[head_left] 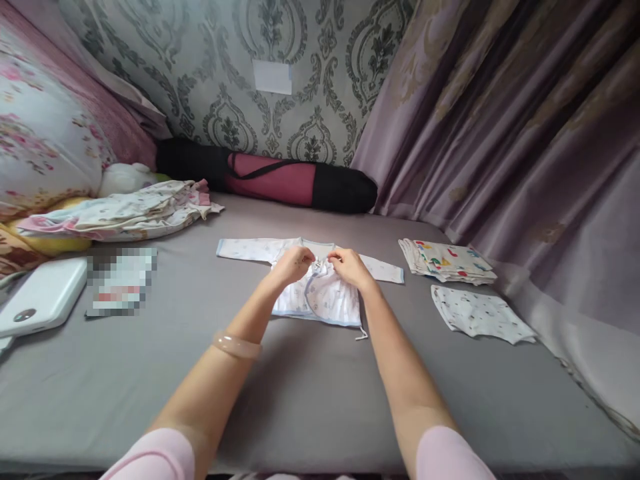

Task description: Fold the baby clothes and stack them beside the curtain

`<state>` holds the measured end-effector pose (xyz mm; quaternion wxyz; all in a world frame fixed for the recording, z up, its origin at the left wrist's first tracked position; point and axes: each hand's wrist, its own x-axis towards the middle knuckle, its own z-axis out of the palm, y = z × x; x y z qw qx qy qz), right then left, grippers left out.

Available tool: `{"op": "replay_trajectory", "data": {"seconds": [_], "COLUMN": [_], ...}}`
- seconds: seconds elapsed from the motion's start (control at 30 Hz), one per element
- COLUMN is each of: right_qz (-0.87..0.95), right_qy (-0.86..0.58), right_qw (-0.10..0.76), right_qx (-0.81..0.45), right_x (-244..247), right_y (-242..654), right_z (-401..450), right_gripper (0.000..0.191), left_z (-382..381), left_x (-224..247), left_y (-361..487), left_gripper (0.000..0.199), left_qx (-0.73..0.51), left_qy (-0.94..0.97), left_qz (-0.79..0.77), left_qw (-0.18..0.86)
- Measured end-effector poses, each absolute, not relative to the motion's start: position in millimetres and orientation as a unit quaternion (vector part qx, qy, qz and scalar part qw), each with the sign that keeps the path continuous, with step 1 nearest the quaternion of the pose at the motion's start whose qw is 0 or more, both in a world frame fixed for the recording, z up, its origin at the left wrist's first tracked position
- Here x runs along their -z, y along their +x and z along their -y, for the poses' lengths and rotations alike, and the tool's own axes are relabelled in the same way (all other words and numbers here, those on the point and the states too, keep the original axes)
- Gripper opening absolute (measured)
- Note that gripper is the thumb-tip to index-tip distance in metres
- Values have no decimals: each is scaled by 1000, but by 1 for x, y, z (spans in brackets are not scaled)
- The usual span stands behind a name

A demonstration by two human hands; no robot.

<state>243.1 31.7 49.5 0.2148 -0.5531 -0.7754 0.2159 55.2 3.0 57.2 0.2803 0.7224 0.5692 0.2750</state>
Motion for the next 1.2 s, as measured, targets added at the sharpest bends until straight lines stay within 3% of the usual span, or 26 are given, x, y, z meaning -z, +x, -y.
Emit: {"op": "replay_trajectory", "data": {"seconds": [0.2,0.53,0.73,0.97,1.2], "right_qz": [764,793,789,748,708], "right_qy": [-601,-585,-570,-549,-566], "right_qw": [150,73,127,237,287], "right_qx": [-178,-153,-192,-288,-310], "right_x": [-24,-23,-17,-7,-1], "right_y": [216,225,229,235,232], "right_z": [-49,-49,-55,-69,-73], "right_gripper": [28,26,14,15,15], "left_z": [-21,-24,-24,-18,-14], "left_x": [-13,-8,-14,-21,-24], "left_y": [71,75,76,81,82], "left_gripper": [31,27,25,41,25], "left_qx": [-299,-259,-242,-265,-302], "left_qy": [674,671,664,653,634], "left_qz": [-620,-631,-649,-627,-613], "left_qw": [267,289,281,331,361]}}
